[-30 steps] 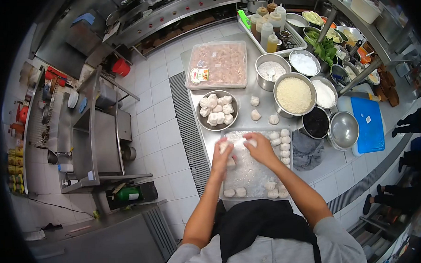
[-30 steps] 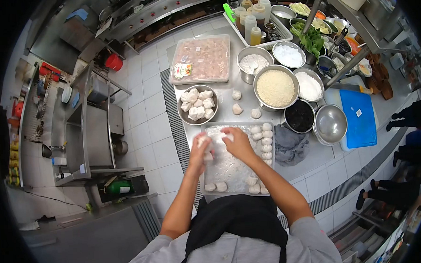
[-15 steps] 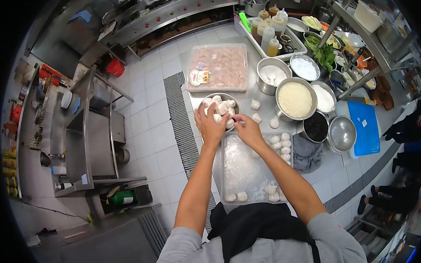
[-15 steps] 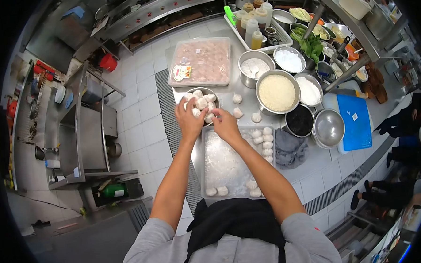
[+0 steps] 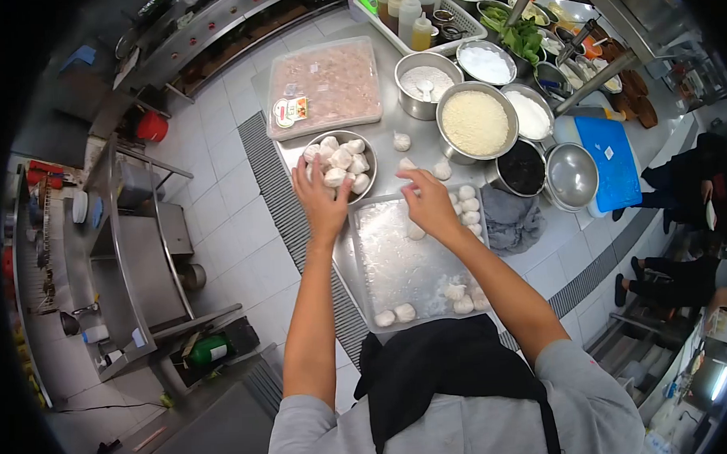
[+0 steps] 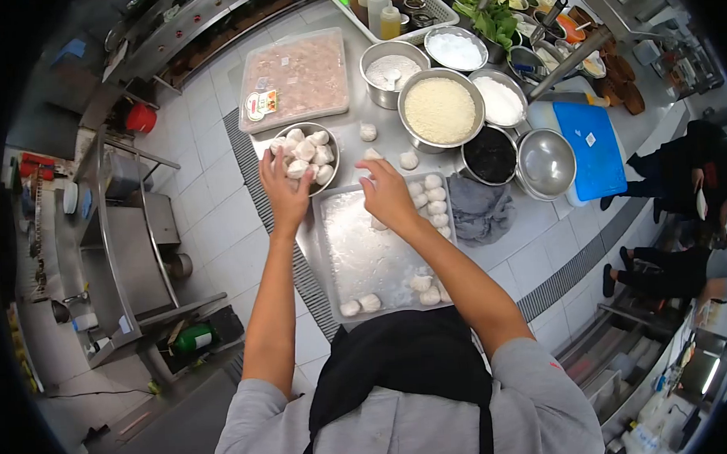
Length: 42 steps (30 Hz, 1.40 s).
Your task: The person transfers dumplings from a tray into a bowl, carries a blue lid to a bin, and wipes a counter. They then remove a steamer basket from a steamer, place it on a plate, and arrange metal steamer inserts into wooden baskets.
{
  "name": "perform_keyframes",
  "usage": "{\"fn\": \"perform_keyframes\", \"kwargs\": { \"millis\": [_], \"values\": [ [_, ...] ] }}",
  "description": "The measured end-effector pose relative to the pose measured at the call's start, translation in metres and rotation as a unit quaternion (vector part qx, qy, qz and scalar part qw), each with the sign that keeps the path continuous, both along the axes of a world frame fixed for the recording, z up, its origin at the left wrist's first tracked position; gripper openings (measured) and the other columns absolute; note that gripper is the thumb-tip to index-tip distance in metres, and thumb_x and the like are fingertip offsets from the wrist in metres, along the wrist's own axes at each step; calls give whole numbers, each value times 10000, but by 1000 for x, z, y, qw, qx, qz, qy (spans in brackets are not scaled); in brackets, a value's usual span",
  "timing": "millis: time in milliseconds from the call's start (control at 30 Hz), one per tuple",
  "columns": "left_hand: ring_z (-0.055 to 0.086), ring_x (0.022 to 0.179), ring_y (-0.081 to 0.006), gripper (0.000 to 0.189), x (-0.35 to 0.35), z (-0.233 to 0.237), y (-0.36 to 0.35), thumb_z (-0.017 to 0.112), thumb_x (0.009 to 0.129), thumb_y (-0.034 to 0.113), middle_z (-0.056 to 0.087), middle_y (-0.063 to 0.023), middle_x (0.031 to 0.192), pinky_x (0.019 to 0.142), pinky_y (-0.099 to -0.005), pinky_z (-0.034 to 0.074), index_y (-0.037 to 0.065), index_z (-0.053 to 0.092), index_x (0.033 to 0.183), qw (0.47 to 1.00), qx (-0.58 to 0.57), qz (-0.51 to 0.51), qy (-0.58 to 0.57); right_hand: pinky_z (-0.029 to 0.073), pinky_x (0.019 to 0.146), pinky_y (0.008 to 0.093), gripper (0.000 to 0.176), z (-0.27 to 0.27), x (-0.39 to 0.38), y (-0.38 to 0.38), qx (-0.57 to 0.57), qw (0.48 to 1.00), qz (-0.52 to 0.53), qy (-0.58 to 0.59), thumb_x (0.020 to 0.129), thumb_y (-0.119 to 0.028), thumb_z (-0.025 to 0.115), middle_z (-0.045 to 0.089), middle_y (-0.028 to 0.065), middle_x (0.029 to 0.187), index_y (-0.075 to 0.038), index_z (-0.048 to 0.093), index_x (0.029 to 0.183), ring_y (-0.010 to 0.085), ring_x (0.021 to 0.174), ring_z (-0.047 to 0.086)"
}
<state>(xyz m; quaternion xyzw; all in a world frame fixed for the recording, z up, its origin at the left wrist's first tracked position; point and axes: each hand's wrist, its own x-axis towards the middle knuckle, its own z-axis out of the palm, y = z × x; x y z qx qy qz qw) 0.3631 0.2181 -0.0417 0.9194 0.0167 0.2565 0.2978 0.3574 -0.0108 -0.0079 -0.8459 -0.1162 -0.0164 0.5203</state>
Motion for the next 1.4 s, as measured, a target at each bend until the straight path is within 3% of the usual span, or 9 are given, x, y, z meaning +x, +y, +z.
{"fn": "perform_keyframes", "kwargs": {
  "millis": [67,200,300,633,733,1000,1100,1200,1400],
  "values": [
    [274,1371,-454,762,-1,2,-3,743,837,392,314,-245,1499,1135,-541,232,73,423,1451,1000,-6,4,8,475,897,425,296,-7,-16,-25,-113,990,15,-81,856,-73,650,642,163,1091,-54,638,1151,320,1026,604],
    [288,1359,-441,833,-7,11,-3,766,795,460,303,-244,1489,1126,-532,260,72,428,1450,998,-8,27,54,467,925,445,354,-21,-69,-38,-278,945,172,-13,833,-72,660,556,163,1250,-113,614,1182,386,1091,545],
    [306,1359,-431,821,-15,19,-5,808,750,434,304,-248,1488,1118,-521,274,94,475,1419,997,-18,36,60,479,917,448,341,-45,-78,-38,-292,940,175,11,835,-85,666,543,157,1207,-115,621,1172,379,1143,524],
    [328,1361,-420,436,-5,8,-6,733,816,181,349,-245,1475,1120,-497,285,75,595,1216,999,-39,8,16,502,891,433,401,29,7,34,49,997,44,26,816,-48,695,618,175,1154,-61,592,1204,360,1022,593],
    [351,1356,-405,385,1,9,-6,688,854,155,404,-231,1450,1117,-506,285,90,603,1223,993,-112,23,-12,497,918,395,333,7,25,54,-79,980,146,-113,781,-46,720,646,116,1158,-53,664,1110,314,1053,598],
    [506,1257,-306,359,12,28,14,673,872,199,564,-31,1387,1007,-507,371,193,633,1228,994,33,-35,94,511,894,376,399,-13,21,74,-129,971,159,-121,726,60,640,656,21,1181,-149,720,1057,281,1003,602],
    [544,1203,-295,370,26,29,24,687,862,218,578,-13,1382,981,-497,371,208,638,1228,961,-171,3,216,532,853,365,426,-9,18,75,-167,956,185,-154,705,77,624,659,-17,1208,-166,724,1040,255,982,612],
    [518,1225,-305,387,26,26,26,696,856,231,550,-37,1413,1030,-490,330,221,640,1238,988,-53,-43,138,560,765,359,400,-3,18,77,-216,948,181,-146,724,63,608,658,-49,1234,-184,726,1017,239,898,639],
    [407,1343,-328,594,20,34,35,692,775,174,411,-84,1524,1109,-512,238,244,564,1350,975,-2,-114,189,567,649,342,323,-28,21,82,-195,939,130,-250,766,4,595,689,-77,1174,-202,723,980,211,744,656]
  ]
}}
